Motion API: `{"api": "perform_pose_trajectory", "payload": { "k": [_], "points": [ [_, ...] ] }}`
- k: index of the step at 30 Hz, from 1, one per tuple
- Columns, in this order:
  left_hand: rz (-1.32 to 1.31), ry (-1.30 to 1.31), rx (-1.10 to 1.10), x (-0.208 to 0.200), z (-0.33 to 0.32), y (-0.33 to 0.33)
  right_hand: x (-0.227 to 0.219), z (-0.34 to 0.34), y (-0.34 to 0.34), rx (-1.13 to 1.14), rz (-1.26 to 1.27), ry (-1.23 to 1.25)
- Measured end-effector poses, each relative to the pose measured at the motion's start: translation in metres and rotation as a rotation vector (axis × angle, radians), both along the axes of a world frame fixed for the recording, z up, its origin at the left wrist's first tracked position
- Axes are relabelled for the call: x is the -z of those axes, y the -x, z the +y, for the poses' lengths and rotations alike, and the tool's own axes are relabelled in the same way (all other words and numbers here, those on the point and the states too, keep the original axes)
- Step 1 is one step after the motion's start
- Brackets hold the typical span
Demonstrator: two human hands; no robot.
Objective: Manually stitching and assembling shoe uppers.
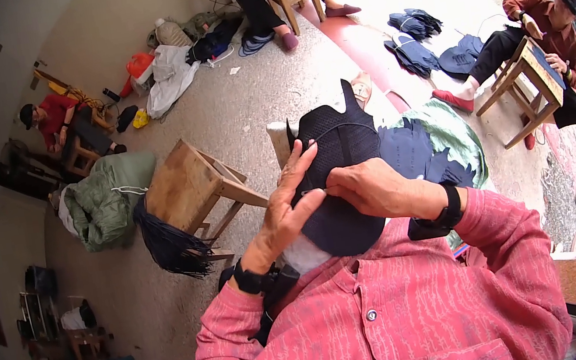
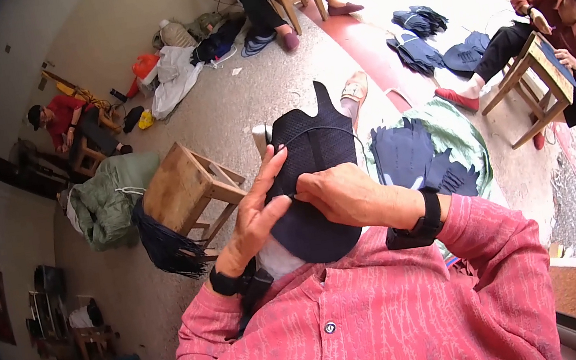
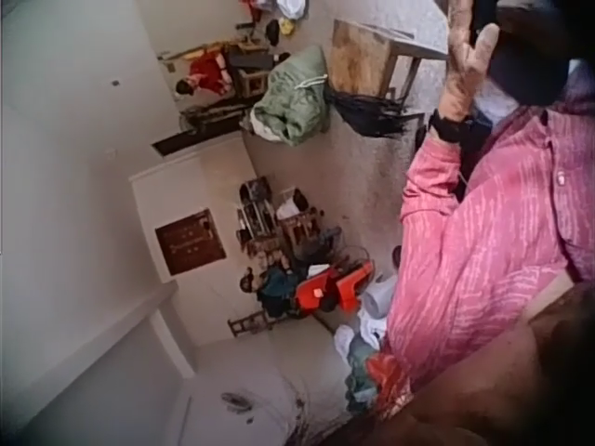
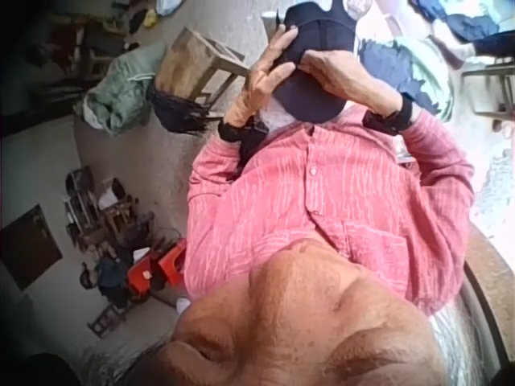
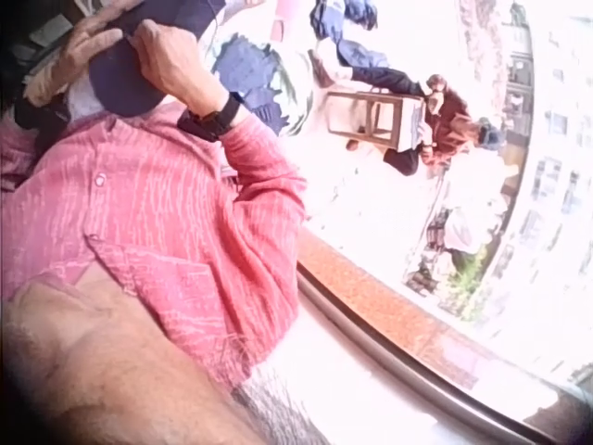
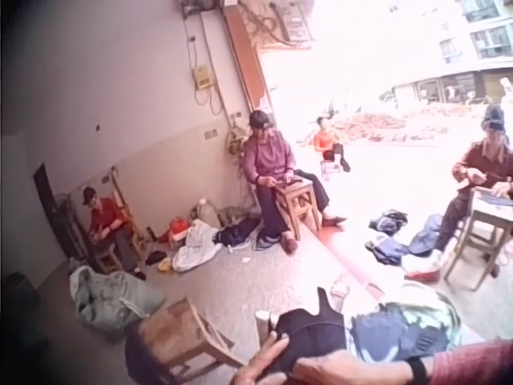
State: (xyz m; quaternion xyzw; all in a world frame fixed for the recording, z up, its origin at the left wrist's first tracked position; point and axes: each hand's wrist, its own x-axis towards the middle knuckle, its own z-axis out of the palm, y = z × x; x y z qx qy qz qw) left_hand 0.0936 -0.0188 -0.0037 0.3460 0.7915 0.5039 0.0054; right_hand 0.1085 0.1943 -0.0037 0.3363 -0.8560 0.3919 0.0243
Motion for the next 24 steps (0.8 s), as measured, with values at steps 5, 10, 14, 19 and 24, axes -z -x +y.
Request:
{"api": "perform_pose_trajectory", "payload": {
  "k": [5, 10, 14, 19, 24],
  "points": [
    [0.142, 0.081, -0.162, -0.009, -0.009, -0.009, 0.003, 0.001, 0.001, 0.002, -0.03, 0.078],
    [-0.284, -0.421, -0.259, -0.019, 0.003, -0.015, 0.0, -0.002, 0.002, 0.03, -0.023, 0.106],
    [-0.41, -0.466, -0.308, -0.012, -0.005, -0.01, -0.006, -0.008, -0.003, 0.081, 0.003, 0.038],
    [-0.52, -0.521, -0.309, -0.001, -0.013, -0.002, -0.012, -0.012, -0.001, 0.1, 0.121, 0.028],
    [-0.575, -0.536, -0.349, 0.004, -0.014, -0.002, -0.01, -0.01, 0.009, 0.035, 0.058, 0.031]
  ]
}}
